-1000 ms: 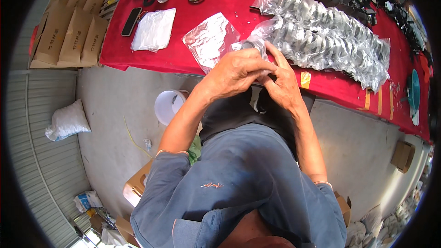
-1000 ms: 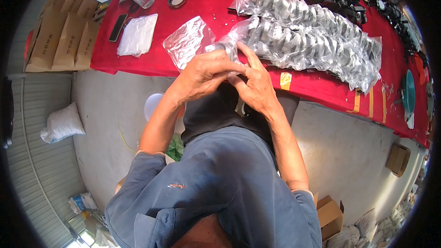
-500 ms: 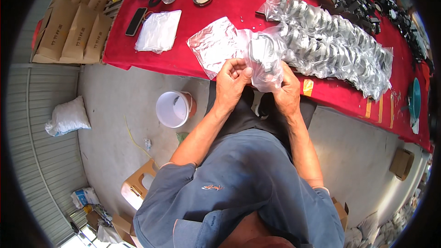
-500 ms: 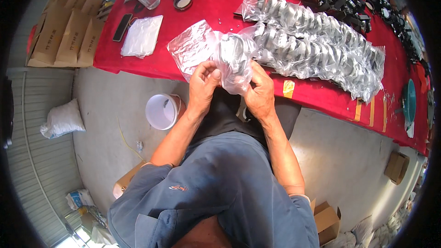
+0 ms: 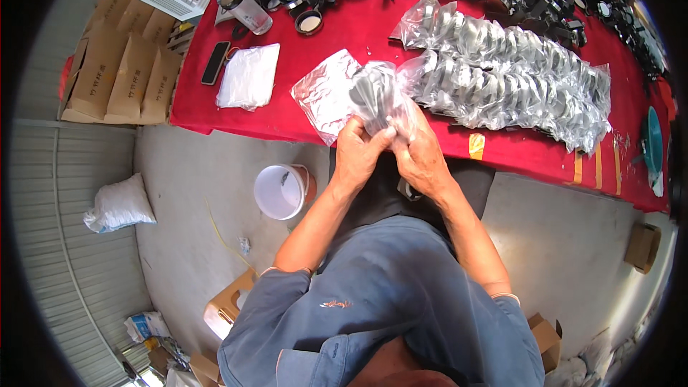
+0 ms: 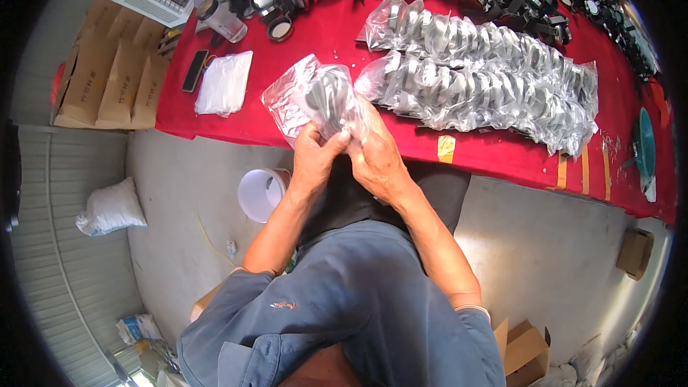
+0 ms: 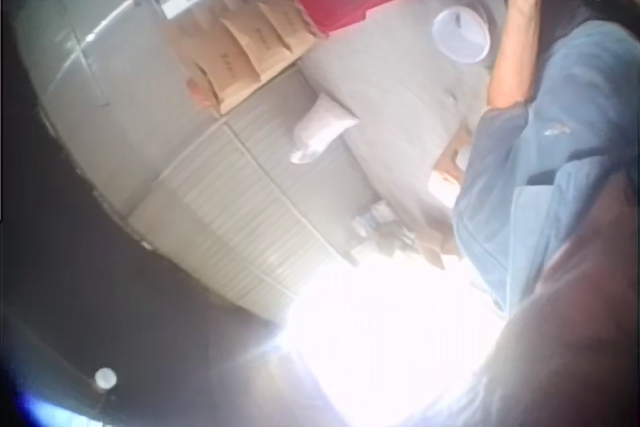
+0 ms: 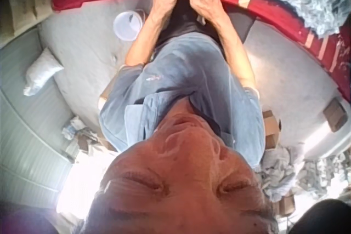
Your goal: Packaging individual small circular lamps into plastic bags.
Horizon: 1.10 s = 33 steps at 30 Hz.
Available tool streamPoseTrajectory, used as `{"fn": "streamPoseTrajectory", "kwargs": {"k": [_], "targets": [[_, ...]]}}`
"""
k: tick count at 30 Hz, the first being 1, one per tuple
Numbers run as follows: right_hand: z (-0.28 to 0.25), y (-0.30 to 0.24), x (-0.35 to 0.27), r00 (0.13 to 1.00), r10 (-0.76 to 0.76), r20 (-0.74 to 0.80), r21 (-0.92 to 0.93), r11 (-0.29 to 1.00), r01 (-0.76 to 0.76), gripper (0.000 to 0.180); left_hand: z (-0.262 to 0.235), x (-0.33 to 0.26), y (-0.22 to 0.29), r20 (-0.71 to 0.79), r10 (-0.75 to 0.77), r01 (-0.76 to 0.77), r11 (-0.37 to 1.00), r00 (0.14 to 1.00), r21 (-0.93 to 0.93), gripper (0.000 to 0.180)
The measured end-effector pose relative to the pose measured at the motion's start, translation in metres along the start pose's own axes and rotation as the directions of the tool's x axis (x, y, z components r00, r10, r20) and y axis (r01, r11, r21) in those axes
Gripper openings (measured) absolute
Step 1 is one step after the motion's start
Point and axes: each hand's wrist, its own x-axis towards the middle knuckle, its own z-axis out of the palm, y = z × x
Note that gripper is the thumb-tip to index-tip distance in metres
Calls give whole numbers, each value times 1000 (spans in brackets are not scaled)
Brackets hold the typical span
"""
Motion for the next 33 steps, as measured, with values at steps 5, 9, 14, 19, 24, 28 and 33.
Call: {"fn": "streamPoseTrajectory", "kwargs": {"k": [5,9,14,19,24,28,33], "targets": [[-16,0,-11,966,11,-260,-191,980,-63,29,-6,58,40,-191,225,-101,857,955,505,32],[-30,24,-36,954,-91,-287,-296,955,2,22,-23,143,61,184,491,-411,409,852,814,30],[-31,50,-42,925,-64,-374,-327,942,-67,19,-26,242,50,513,466,-573,-13,721,819,16],[-28,55,-41,927,-130,-353,-365,931,-8,19,-11,285,27,693,45,-690,-68,720,721,25],[-32,57,-45,920,-125,-371,-382,924,-29,19,25,261,42,686,-142,-695,-21,713,718,41],[-33,58,-46,920,-114,-376,-369,929,-36,20,6,234,55,597,-64,-586,134,800,799,56],[-33,56,-45,926,-117,-360,-344,939,-15,21,-78,207,79,280,509,-383,108,814,917,36]]}}
